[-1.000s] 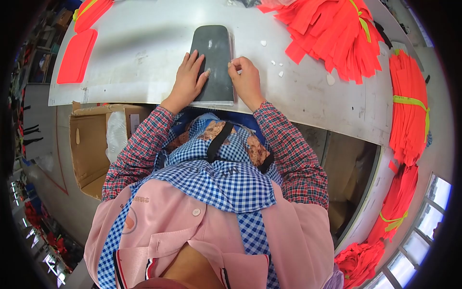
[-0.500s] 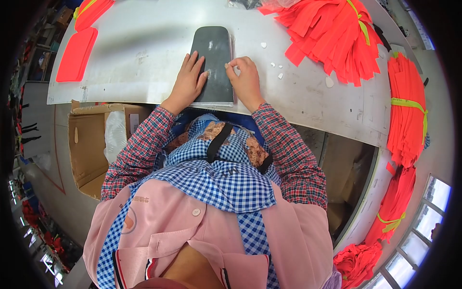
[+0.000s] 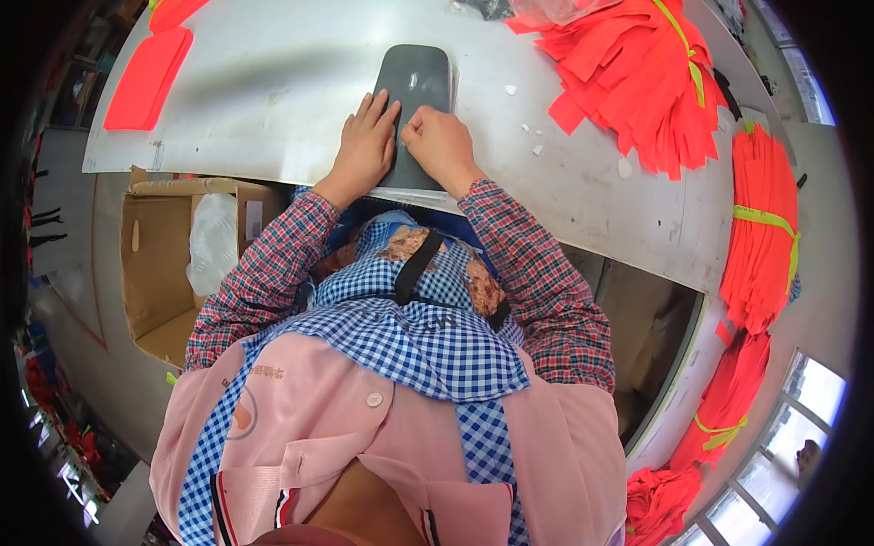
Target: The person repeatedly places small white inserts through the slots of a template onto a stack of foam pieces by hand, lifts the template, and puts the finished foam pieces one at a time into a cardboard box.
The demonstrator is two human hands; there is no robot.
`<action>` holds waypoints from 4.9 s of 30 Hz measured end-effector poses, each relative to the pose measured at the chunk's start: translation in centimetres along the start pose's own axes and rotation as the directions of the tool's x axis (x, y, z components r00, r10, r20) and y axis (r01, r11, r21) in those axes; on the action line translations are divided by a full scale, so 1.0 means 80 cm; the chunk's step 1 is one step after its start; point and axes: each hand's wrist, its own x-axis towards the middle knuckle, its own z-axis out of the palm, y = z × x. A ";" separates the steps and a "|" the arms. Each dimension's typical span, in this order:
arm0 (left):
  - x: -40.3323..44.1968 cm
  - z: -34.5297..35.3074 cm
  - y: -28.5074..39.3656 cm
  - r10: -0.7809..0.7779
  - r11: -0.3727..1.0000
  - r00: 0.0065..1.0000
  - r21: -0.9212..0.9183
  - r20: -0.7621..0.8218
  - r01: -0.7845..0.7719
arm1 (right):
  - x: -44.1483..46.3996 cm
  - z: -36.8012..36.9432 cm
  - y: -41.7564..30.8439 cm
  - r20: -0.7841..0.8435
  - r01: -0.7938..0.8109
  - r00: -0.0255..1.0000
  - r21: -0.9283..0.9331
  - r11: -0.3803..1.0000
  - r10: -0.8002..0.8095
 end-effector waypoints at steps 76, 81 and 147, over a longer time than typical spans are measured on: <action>-0.002 -0.006 0.011 -0.040 0.999 0.999 0.018 -0.013 0.041 | 0.098 -0.026 0.025 0.176 -0.115 0.981 0.169 0.979 0.085; -0.002 -0.002 0.006 -0.033 0.999 0.999 -0.011 -0.022 0.033 | 0.033 -0.021 0.020 0.266 -0.153 0.959 0.211 0.965 0.094; 0.016 -0.058 0.015 -0.010 0.964 0.958 -0.253 0.286 0.085 | -0.078 -0.070 0.030 0.227 -0.192 0.951 0.965 -0.176 0.210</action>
